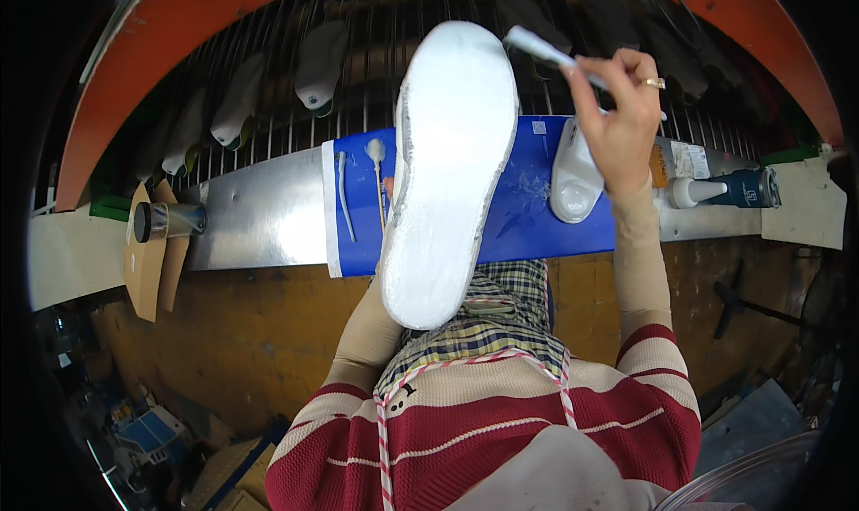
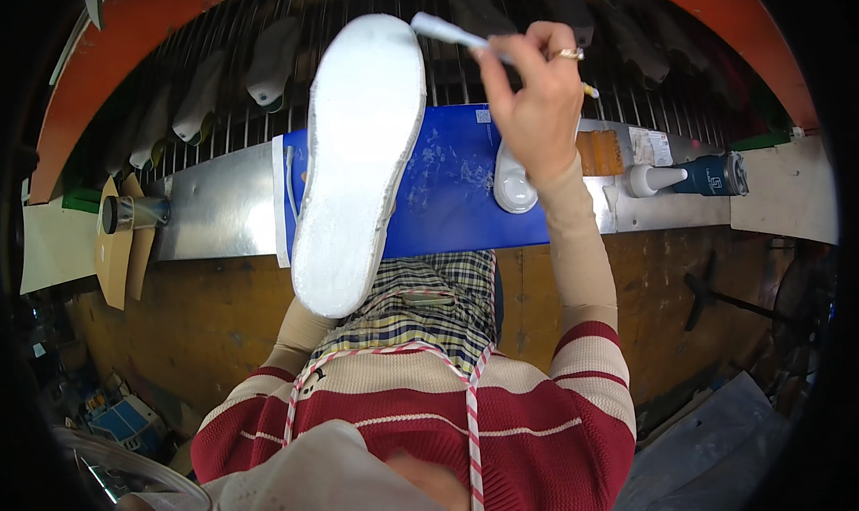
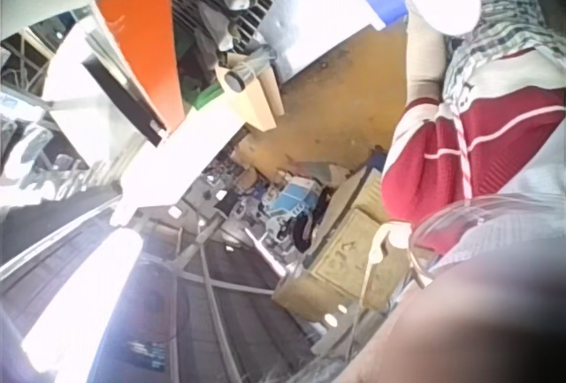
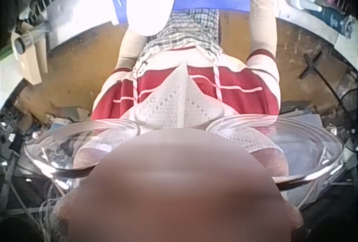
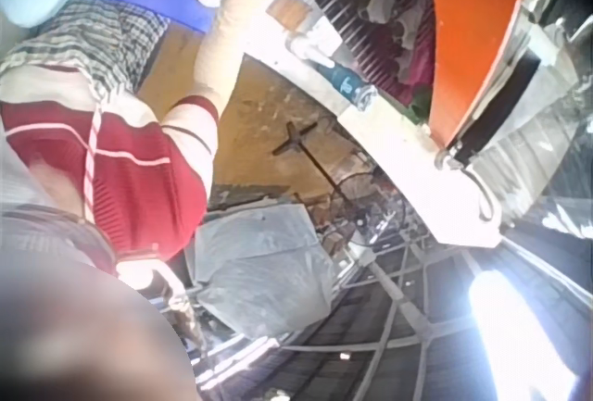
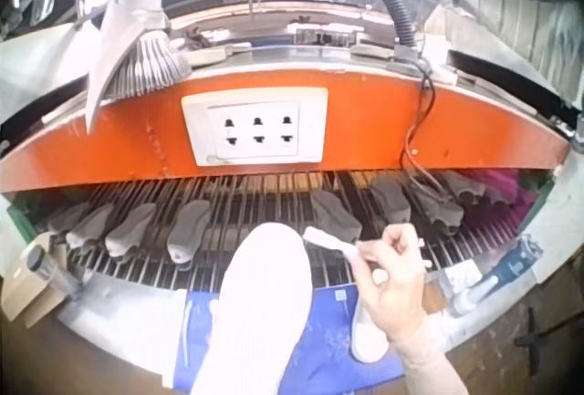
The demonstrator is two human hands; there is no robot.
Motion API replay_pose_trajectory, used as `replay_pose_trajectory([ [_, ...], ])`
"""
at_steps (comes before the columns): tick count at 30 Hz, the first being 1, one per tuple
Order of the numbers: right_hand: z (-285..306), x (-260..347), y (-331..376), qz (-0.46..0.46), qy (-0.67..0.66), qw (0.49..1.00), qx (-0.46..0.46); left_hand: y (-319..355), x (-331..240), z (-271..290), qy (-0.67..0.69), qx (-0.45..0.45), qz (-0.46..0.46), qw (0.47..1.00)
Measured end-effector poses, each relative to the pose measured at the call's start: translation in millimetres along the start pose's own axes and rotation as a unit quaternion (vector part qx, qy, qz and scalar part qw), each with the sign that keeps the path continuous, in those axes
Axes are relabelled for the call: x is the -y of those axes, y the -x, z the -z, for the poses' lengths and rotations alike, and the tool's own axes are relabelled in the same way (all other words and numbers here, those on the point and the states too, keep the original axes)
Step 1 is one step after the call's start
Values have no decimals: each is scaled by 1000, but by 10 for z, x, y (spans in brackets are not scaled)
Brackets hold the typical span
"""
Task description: The person repeatedly brushes a white sneaker with a small brush, dipping it into a white paste on a blue mat. They rotate the shoe to clean different sides and the sole, then place it on a drying rack and pick up another shoe to continue brushing.
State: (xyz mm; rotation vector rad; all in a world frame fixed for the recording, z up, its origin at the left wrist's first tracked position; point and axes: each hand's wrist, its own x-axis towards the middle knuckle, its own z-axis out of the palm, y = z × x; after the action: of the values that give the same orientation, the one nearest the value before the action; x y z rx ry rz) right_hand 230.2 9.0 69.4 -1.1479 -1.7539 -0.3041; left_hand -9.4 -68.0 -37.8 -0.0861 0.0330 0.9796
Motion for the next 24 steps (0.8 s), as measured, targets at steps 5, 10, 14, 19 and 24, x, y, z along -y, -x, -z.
replay_pose_trajectory([
  [5,-212,-637,361,-89,103,988,69,-153,-63,315,3,-43,-43,998],
  [10,-350,-938,878,-179,204,950,157,-1280,-524,916,122,-54,-82,988],
  [14,-420,-968,959,-158,237,948,142,-2040,-931,1153,151,-44,-116,981],
  [19,-422,-936,932,-178,233,942,163,-2240,-1025,1058,138,-59,-169,974],
  [24,-422,-916,953,-156,230,950,144,-1762,-752,984,28,-200,-174,964],
])
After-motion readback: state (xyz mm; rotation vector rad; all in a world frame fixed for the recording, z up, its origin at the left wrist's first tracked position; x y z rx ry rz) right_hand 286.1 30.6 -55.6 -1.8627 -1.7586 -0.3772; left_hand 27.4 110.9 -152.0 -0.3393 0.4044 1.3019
